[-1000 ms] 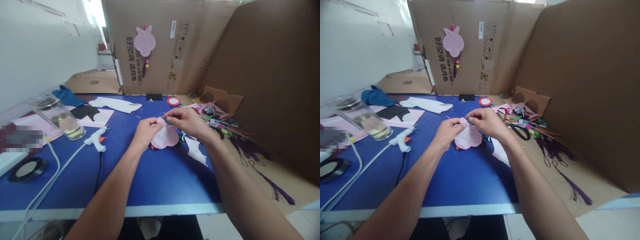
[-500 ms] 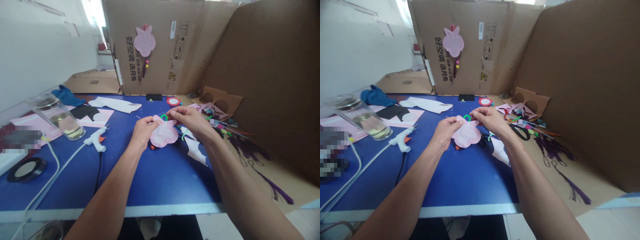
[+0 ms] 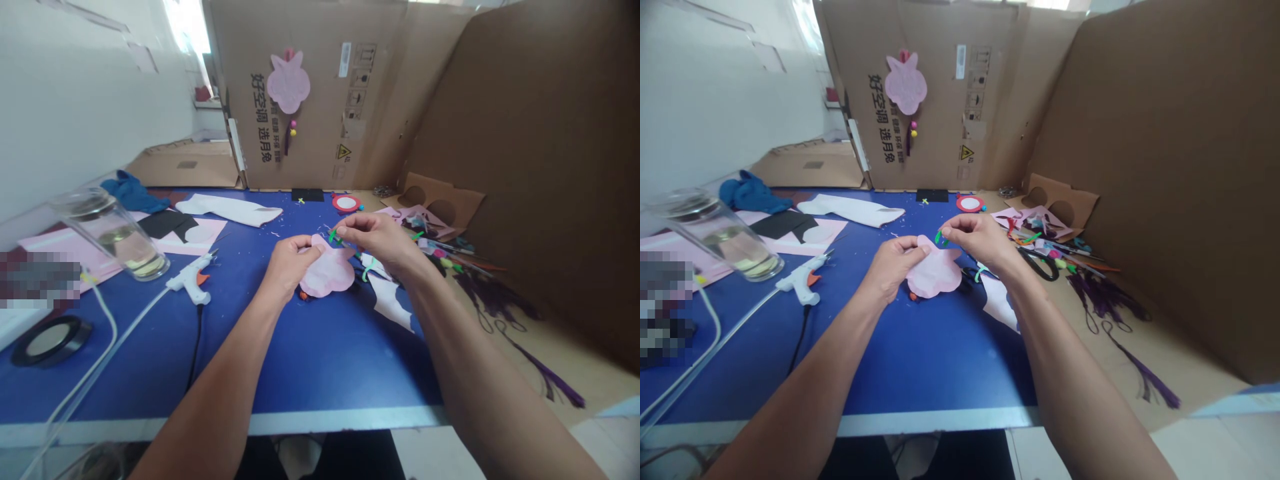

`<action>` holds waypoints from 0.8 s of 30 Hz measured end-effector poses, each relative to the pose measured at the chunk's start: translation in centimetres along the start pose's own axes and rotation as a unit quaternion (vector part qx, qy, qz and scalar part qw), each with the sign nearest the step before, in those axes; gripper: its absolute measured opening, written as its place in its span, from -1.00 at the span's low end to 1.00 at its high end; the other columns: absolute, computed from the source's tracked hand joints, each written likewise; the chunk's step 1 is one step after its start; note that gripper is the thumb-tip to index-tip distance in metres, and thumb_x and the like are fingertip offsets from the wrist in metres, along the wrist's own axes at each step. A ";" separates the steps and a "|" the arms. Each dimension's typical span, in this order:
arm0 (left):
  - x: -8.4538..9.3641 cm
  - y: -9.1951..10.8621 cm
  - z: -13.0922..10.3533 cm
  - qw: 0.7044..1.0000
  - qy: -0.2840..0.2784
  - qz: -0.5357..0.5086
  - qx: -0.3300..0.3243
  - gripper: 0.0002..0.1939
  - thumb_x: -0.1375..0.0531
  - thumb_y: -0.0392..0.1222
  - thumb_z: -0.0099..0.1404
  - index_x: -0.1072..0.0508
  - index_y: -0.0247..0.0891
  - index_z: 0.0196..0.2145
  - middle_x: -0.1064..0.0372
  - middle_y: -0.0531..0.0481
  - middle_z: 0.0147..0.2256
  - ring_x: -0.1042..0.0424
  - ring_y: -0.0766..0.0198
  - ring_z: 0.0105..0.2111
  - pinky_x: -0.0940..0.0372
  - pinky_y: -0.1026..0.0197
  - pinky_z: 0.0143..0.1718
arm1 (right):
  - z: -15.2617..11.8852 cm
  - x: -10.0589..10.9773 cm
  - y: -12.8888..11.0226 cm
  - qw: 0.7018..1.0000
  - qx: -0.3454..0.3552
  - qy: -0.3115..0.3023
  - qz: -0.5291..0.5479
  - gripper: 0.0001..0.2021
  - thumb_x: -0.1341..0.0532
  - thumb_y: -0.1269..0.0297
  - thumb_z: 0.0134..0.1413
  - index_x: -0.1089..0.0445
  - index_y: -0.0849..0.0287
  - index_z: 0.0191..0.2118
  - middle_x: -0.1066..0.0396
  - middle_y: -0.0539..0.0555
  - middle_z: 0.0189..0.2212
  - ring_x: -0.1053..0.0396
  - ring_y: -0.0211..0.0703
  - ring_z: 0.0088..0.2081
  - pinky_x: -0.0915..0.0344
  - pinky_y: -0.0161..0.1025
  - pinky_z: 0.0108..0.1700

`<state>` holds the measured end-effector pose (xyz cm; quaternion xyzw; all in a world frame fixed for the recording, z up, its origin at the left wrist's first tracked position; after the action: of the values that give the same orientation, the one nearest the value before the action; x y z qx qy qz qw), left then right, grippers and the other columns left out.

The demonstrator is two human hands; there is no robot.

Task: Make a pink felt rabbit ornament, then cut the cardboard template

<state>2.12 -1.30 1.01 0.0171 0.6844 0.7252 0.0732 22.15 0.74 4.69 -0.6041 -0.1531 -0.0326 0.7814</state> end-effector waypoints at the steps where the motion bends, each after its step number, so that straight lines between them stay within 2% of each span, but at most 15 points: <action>1: 0.0 0.0 0.0 1.000 0.000 -0.003 0.003 -0.78 -0.45 -0.04 0.15 -0.66 -0.24 -0.33 -0.57 -0.02 -0.45 -0.45 0.26 -0.54 -0.25 0.27 -0.56 | 0.1 0.2 0.1 1.000 -0.002 0.007 0.006 -0.67 -0.50 -0.05 0.06 -0.65 0.12 -0.27 -0.55 0.02 -0.44 -0.35 -0.22 -0.46 -0.27 -0.24 -0.41; 5: -0.1 0.1 -0.1 0.999 -0.016 -0.010 0.040 -0.77 -0.41 -0.03 0.18 -0.64 -0.23 -0.30 -0.53 -0.02 -0.51 -0.37 0.25 -0.66 -0.16 0.25 -0.67 | 0.2 0.5 0.5 0.999 -0.018 0.028 0.041 -0.61 -0.53 -0.11 0.02 -0.62 0.13 -0.27 -0.53 0.01 -0.49 -0.22 -0.29 -0.53 -0.13 -0.28 -0.49; 7: -0.1 0.1 -0.1 0.999 -0.017 -0.012 0.042 -0.77 -0.41 -0.03 0.18 -0.65 -0.23 -0.29 -0.52 -0.01 -0.51 -0.37 0.25 -0.67 -0.17 0.25 -0.67 | 0.3 0.5 0.6 0.998 -0.022 0.032 0.052 -0.59 -0.54 -0.12 0.00 -0.59 0.13 -0.29 -0.59 0.06 -0.42 -0.28 -0.28 -0.51 -0.16 -0.28 -0.47; 11: 0.0 0.0 0.0 1.000 -0.007 -0.023 0.011 -0.78 -0.45 -0.05 0.14 -0.66 -0.25 -0.33 -0.57 -0.03 -0.44 -0.46 0.26 -0.55 -0.27 0.27 -0.55 | 0.3 0.4 0.8 0.998 -0.016 0.033 0.041 -0.65 -0.51 -0.06 0.05 -0.59 0.13 -0.28 -0.61 0.07 -0.37 -0.37 -0.24 -0.45 -0.27 -0.26 -0.42; 13: 0.1 -0.1 0.1 1.000 -0.004 -0.019 0.006 -0.77 -0.44 -0.05 0.15 -0.65 -0.25 -0.32 -0.57 -0.03 -0.44 -0.45 0.27 -0.55 -0.26 0.27 -0.55 | 0.3 0.4 0.7 0.999 -0.001 0.031 0.018 -0.69 -0.51 0.01 0.04 -0.58 0.13 -0.25 -0.59 0.05 -0.38 -0.41 -0.21 -0.44 -0.33 -0.23 -0.38; 17: 0.1 -0.3 0.1 1.000 0.001 -0.004 0.012 -0.77 -0.42 -0.02 0.18 -0.63 -0.24 -0.33 -0.53 -0.02 -0.49 -0.39 0.28 -0.62 -0.17 0.29 -0.62 | 0.3 0.2 0.4 0.997 0.031 0.036 -0.063 -0.67 -0.47 0.14 0.08 -0.54 0.14 -0.07 -0.59 0.03 -0.40 -0.51 -0.13 -0.42 -0.37 -0.18 -0.32; 21: 0.1 -0.3 0.1 1.000 0.002 0.004 0.008 -0.75 -0.42 -0.02 0.17 -0.62 -0.24 -0.30 -0.53 -0.01 -0.48 -0.41 0.28 -0.60 -0.18 0.30 -0.62 | 0.0 -0.1 -0.1 0.987 0.071 0.047 -0.138 -0.84 -0.37 0.18 0.17 -0.58 0.14 -0.20 -0.63 0.07 -0.35 -0.53 -0.11 -0.38 -0.36 -0.18 -0.28; 24: 0.1 -0.3 0.0 1.000 0.001 0.008 0.010 -0.76 -0.41 -0.02 0.18 -0.61 -0.24 -0.30 -0.51 0.01 -0.49 -0.39 0.28 -0.60 -0.17 0.30 -0.61 | -0.2 -0.4 -0.4 0.975 0.102 0.049 -0.191 -0.87 -0.32 0.25 0.19 -0.63 0.13 -0.24 -0.66 0.07 -0.31 -0.53 -0.08 -0.30 -0.35 -0.17 -0.22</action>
<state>2.07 -1.24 0.70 0.0222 0.6913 0.7191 0.0668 21.76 0.42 4.94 -0.4782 -0.2300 -0.1952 0.8248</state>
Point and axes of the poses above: each hand's wrist, its own z-axis towards the middle knuckle, its own x-axis out of the back of the hand, y = z × x, the point moved 2 cm from there along z, towards the middle knuckle
